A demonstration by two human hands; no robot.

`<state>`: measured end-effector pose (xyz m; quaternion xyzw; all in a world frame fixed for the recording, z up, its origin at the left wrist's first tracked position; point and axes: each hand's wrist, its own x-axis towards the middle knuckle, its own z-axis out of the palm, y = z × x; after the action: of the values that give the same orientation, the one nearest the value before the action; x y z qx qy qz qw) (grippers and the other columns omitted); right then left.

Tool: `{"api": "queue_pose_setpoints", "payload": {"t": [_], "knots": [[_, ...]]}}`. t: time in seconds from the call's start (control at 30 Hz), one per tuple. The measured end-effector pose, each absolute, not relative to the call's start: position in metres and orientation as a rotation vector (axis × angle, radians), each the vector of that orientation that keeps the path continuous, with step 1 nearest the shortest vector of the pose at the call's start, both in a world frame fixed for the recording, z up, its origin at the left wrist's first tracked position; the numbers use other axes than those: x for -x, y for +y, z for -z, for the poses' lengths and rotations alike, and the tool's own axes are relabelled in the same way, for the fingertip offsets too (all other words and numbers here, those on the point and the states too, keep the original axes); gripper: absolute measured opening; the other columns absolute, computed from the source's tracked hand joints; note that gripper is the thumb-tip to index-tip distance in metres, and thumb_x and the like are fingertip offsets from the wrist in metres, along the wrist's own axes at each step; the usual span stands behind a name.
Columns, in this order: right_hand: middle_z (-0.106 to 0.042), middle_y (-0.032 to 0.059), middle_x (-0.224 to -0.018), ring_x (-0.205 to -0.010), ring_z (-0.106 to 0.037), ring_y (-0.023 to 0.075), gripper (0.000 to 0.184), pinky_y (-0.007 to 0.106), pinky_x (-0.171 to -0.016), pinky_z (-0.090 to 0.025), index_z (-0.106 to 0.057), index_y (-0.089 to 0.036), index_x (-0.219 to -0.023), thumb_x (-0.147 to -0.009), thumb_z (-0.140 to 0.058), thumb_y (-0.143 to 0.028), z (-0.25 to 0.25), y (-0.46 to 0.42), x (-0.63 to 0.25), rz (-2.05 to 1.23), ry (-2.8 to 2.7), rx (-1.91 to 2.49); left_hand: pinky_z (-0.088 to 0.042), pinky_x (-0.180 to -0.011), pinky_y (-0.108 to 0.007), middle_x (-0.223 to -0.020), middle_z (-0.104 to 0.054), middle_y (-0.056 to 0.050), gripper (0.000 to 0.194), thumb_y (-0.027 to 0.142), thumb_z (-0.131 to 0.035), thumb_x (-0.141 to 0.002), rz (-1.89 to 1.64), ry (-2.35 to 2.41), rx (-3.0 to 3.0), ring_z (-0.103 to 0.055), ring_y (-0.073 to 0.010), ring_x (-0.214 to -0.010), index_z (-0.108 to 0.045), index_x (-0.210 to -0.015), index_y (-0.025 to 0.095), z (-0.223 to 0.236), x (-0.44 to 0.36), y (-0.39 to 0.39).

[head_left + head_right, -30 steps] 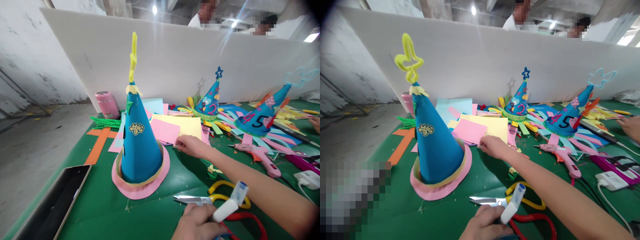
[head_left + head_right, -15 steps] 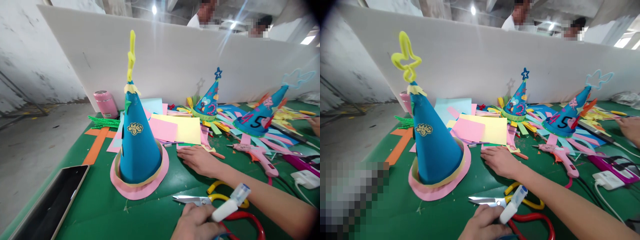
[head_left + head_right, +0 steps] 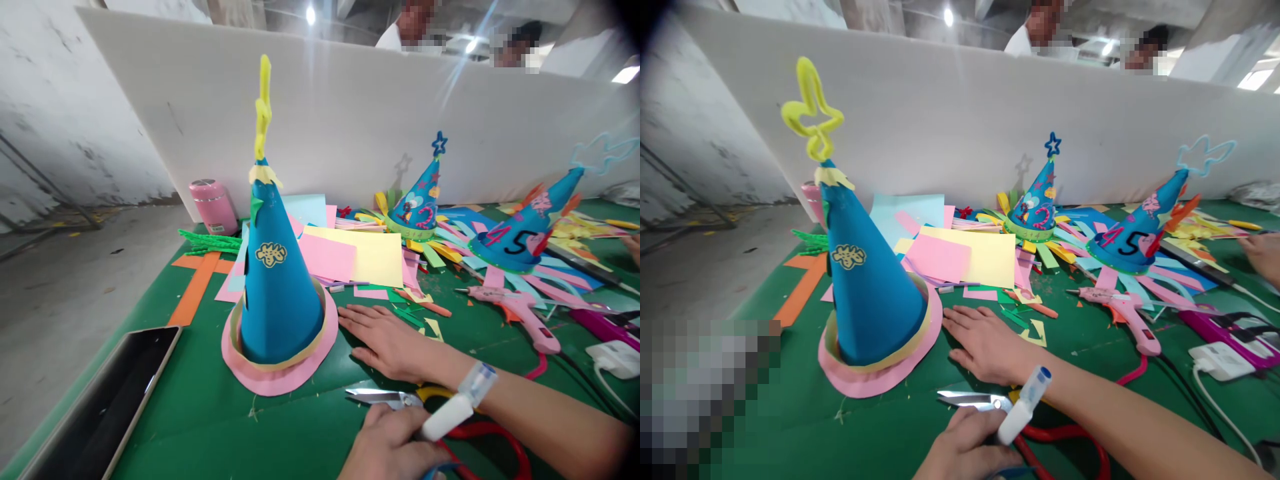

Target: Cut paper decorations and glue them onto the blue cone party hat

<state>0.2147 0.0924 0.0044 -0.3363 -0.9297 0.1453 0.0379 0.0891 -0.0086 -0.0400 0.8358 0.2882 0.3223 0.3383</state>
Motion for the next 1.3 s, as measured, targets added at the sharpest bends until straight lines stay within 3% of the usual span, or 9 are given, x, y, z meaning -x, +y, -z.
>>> {"api": "queue_pose_setpoints", "payload": {"t": [0.2, 0.4, 0.57, 0.73, 0.83, 0.93, 1.03, 1.13, 1.3], "knots": [[-0.043, 0.0050, -0.133, -0.121, -0.035, 0.0215, 0.042, 0.041, -0.096, -0.026, -0.039, -0.020, -0.127, -0.087, -0.037, -0.033, 0.000, 0.092, -0.214, -0.321, -2.847, 0.975, -0.041, -0.076, -0.024, -0.105, -0.060, 0.000, 0.025, 0.025, -0.051, -0.080, -0.859, 0.725, -2.183, -0.051, -0.0174, -0.085, -0.060, -0.104, 0.027, 0.034, -0.087, -0.008], [-0.069, 0.0093, -0.087, -0.092, -0.057, 0.0229, 0.031, 0.040, -0.081, -0.031, -0.066, -0.015, -0.077, -0.086, -0.040, -0.028, -0.006, 0.092, -0.246, 0.063, -2.669, 1.190, -0.040, -0.074, -0.025, -0.101, -0.061, -0.001, 0.023, 0.026, -0.051, -0.081, -0.869, 0.672, -2.239, -0.053, -0.0153, -0.082, -0.060, -0.102, 0.026, 0.037, -0.089, -0.006], [-0.059, 0.0010, -0.117, -0.111, -0.045, 0.0167, 0.030, 0.033, -0.086, -0.027, -0.053, -0.022, -0.113, -0.087, -0.039, -0.022, -0.014, 0.076, -0.220, -0.388, -2.801, 0.750, -0.039, -0.080, -0.027, -0.104, -0.062, -0.004, 0.023, 0.033, -0.046, -0.085, -0.951, 0.613, -2.336, -0.056, -0.0165, -0.091, -0.062, -0.095, 0.021, 0.034, -0.094, -0.007], [-0.055, 0.0004, -0.122, -0.114, -0.042, 0.0133, 0.032, 0.030, -0.080, -0.029, -0.050, -0.019, -0.116, -0.086, -0.039, -0.023, -0.018, 0.070, -0.184, -0.533, -2.937, 0.358, -0.043, -0.077, -0.024, -0.090, -0.066, -0.002, 0.028, 0.039, -0.044, -0.084, -0.883, 0.628, -2.198, -0.058, -0.0158, -0.089, -0.063, -0.092, 0.020, 0.026, -0.095, -0.009], [-0.069, 0.0044, -0.091, -0.089, -0.057, 0.0175, 0.026, 0.032, -0.071, -0.031, -0.062, -0.017, -0.092, -0.085, -0.040, -0.030, -0.021, 0.077, -0.191, -0.304, -3.011, 0.451, -0.042, -0.075, -0.024, -0.091, -0.066, -0.003, 0.034, 0.040, -0.036, -0.087, -0.920, 0.603, -2.275, -0.059, -0.0147, -0.084, -0.063, -0.090, 0.019, 0.025, -0.093, -0.009], [-0.066, 0.0046, -0.059, -0.061, -0.058, 0.0176, 0.035, 0.033, -0.061, -0.029, -0.064, -0.017, -0.073, -0.086, -0.036, -0.034, -0.027, 0.084, -0.203, 0.006, -2.940, 0.770, -0.039, -0.077, -0.024, -0.101, -0.065, -0.004, 0.037, 0.037, -0.029, -0.090, -0.908, 0.534, -2.370, -0.059, -0.0130, -0.084, -0.061, -0.091, 0.019, 0.023, -0.093, -0.010], [-0.069, 0.0033, -0.086, -0.080, -0.058, 0.0169, 0.026, 0.032, -0.065, -0.031, -0.061, -0.019, -0.095, -0.086, -0.038, -0.027, -0.030, 0.084, -0.196, -0.041, -2.886, 0.586, -0.041, -0.076, -0.022, -0.095, -0.067, -0.003, 0.036, 0.040, -0.030, -0.090, -0.801, 0.545, -2.304, -0.061, -0.0111, -0.080, -0.058, -0.097, 0.018, 0.024, -0.095, -0.012], [-0.053, -0.0006, -0.124, -0.104, -0.047, 0.0135, 0.030, 0.028, -0.077, -0.033, -0.052, -0.018, -0.112, -0.085, -0.038, -0.019, -0.027, 0.077, -0.167, -0.119, -2.909, 0.182, -0.042, -0.077, -0.021, -0.089, -0.069, -0.002, 0.038, 0.041, -0.028, -0.090, -0.847, 0.555, -2.295, -0.063, -0.0111, -0.075, -0.054, -0.103, 0.017, 0.030, -0.098, -0.017], [-0.047, -0.0032, -0.130, -0.105, -0.043, 0.0154, 0.038, 0.028, -0.057, -0.037, -0.047, -0.018, -0.118, -0.081, -0.043, -0.018, -0.020, 0.068, -0.120, -0.074, -3.037, 0.027, -0.038, -0.084, -0.016, -0.091, -0.069, -0.004, 0.032, 0.026, -0.024, -0.093, -1.068, 0.438, -2.360, -0.063, -0.0095, -0.081, -0.046, -0.113, 0.014, 0.036, -0.093, -0.021]]}}
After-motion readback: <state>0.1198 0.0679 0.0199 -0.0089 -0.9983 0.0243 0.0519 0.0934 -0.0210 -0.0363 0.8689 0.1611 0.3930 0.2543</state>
